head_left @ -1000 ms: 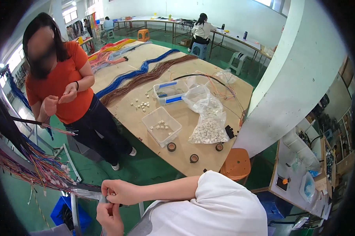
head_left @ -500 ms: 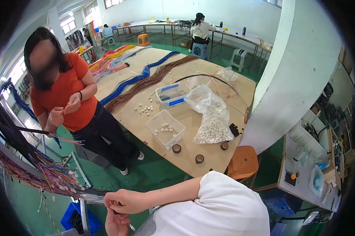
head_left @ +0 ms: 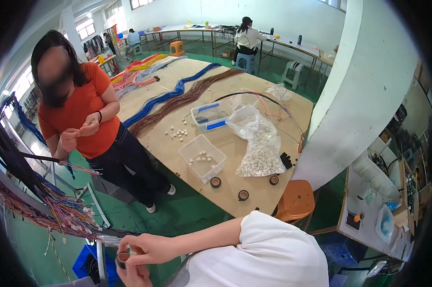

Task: Using electrical tape to wrap and secure wire harnesses and connectors on a factory assembly floor.

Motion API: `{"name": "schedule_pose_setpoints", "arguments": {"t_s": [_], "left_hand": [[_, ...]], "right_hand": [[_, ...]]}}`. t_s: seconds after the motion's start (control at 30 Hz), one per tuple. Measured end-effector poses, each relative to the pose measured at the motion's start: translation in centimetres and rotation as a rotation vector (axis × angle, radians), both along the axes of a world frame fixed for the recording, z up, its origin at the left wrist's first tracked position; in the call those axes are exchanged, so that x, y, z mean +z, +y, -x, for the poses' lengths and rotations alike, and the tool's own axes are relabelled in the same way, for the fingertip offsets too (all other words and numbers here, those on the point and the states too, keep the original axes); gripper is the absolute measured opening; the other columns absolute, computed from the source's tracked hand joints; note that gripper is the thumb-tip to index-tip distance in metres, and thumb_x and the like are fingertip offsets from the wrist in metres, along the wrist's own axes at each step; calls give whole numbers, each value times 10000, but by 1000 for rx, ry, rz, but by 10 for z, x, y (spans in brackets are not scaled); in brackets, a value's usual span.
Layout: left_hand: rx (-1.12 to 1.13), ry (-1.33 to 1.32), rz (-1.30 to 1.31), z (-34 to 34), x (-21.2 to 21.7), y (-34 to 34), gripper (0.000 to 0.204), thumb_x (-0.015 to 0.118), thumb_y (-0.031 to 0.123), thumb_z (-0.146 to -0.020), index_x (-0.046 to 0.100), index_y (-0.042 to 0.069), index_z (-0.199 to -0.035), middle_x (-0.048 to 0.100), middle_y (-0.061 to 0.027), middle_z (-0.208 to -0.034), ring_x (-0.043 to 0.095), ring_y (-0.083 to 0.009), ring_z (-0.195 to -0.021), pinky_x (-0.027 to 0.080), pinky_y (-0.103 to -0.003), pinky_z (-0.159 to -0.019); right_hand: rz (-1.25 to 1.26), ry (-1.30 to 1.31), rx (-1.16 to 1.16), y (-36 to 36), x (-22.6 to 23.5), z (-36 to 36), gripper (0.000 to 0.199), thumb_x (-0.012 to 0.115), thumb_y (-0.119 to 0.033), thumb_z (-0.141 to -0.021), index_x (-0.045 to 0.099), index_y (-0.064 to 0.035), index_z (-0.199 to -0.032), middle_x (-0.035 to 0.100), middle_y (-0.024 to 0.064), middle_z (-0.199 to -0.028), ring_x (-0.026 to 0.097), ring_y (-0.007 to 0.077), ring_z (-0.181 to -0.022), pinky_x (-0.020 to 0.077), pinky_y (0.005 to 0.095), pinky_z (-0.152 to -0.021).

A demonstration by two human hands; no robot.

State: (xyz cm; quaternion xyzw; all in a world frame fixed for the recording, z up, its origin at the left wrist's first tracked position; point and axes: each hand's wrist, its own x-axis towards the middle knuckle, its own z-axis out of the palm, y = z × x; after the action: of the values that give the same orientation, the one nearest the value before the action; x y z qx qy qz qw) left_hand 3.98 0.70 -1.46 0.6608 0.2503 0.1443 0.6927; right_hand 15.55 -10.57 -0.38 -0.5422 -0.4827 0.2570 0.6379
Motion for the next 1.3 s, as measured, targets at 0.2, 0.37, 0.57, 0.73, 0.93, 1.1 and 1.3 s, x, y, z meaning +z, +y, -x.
{"name": "schedule_pose_setpoints", "arguments": {"t_s": [0.2, 0.37, 0.57, 0.73, 0.93, 1.1, 1.3], "left_hand": [[18, -101, -106, 0, 6, -10, 325, 501, 376, -830, 471, 61, -906, 497, -10, -690, 445, -74, -527, 336, -211, -454], [60, -222, 210, 6, 11, -7, 418, 516, 460, -800, 462, 65, -925, 431, 30, -640, 378, -48, -494, 293, -179, -443], [122, -452, -606, 6, 13, -22, 533, 409, 548, -812, 496, 36, -927, 491, -32, -787, 435, -94, -591, 369, -202, -528], [-36, -253, 82, 5, 15, -15, 449, 481, 424, -834, 495, 5, -996, 526, -68, -931, 531, -165, -791, 427, -248, -674], [-106, -150, -83, 5, 16, -13, 267, 583, 233, -811, 520, 11, -945, 547, -14, -842, 499, -87, -714, 391, -209, -596], [6, -112, -464, 6, 21, -14, 243, 582, 249, -811, 554, 13, -866, 547, -5, -781, 459, -65, -640, 356, -203, -531], [-16, -251, -487, 2, 5, -10, 329, 604, 178, -792, 456, 36, -1050, 521, -9, -822, 439, -70, -589, 338, -198, -497]], "right_hand": [[-139, 129, 93, 7, -6, 4, 118, 540, -104, -785, 493, 1, -809, 538, 59, -644, 479, 102, -561, 384, 252, -497], [-294, 254, -16, 3, -1, 13, 56, 520, -30, -768, 492, -8, -811, 494, 22, -621, 433, 61, -562, 367, 217, -499], [-147, 286, 8, 4, 8, 1, 92, 534, -40, -757, 484, -14, -830, 467, 15, -580, 418, 57, -531, 343, 219, -468], [-199, 10, 35, 0, 17, -7, 148, 554, -59, -743, 473, -20, -860, 445, 54, -499, 418, 122, -454, 324, 264, -438], [-225, -104, 48, 7, 12, -7, 171, 554, -108, -753, 466, -31, -878, 450, 81, -482, 437, 182, -435, 323, 297, -432], [-210, -58, 124, 9, 14, -5, 159, 535, -131, -771, 468, -35, -878, 443, 87, -483, 440, 201, -441, 326, 306, -440], [-292, -147, 81, 13, 14, -3, 80, 492, -94, -790, 481, -50, -857, 494, 105, -553, 503, 264, -520, 363, 352, -477]]}}
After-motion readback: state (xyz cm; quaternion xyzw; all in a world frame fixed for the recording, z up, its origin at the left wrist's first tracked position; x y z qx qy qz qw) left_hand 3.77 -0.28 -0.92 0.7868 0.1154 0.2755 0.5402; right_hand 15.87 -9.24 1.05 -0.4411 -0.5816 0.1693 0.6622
